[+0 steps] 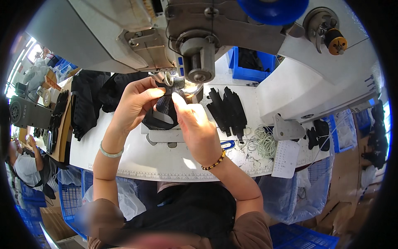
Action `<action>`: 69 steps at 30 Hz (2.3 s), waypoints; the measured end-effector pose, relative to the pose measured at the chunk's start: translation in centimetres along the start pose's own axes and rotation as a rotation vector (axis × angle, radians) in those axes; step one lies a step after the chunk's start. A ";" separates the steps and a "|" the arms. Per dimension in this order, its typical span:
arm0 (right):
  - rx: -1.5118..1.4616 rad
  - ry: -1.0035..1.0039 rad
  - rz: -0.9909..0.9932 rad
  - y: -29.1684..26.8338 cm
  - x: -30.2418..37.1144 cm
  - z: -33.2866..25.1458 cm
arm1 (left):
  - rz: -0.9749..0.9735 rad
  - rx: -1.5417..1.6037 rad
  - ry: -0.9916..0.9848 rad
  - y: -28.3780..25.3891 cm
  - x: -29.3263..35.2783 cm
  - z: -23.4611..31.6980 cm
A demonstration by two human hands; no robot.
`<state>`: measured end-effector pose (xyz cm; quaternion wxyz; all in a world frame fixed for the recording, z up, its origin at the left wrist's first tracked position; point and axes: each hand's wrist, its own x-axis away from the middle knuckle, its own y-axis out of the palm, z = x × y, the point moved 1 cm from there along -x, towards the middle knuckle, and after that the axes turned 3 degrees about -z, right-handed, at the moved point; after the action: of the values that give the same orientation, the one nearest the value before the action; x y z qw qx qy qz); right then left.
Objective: Manually align and position black leather/fabric shoe parts on a sewing machine for stitching.
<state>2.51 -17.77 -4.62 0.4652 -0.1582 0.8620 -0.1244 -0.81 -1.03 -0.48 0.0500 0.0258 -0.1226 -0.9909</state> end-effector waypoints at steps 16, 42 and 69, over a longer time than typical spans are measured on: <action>0.189 0.042 -0.105 -0.8 -1.0 -1.4 | 0.016 0.112 -0.032 -0.3 -0.7 -0.2; -0.159 0.236 0.015 0.0 -1.3 0.1 | 0.013 0.102 0.005 -0.4 -1.4 0.0; -0.299 0.171 0.158 -1.1 -0.5 1.5 | 0.043 0.063 -0.003 0.5 -0.2 0.3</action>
<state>4.23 -18.68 -4.69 0.3699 -0.1462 0.9170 0.0291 -0.58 -1.41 -0.09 0.0701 0.0234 -0.1543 -0.9852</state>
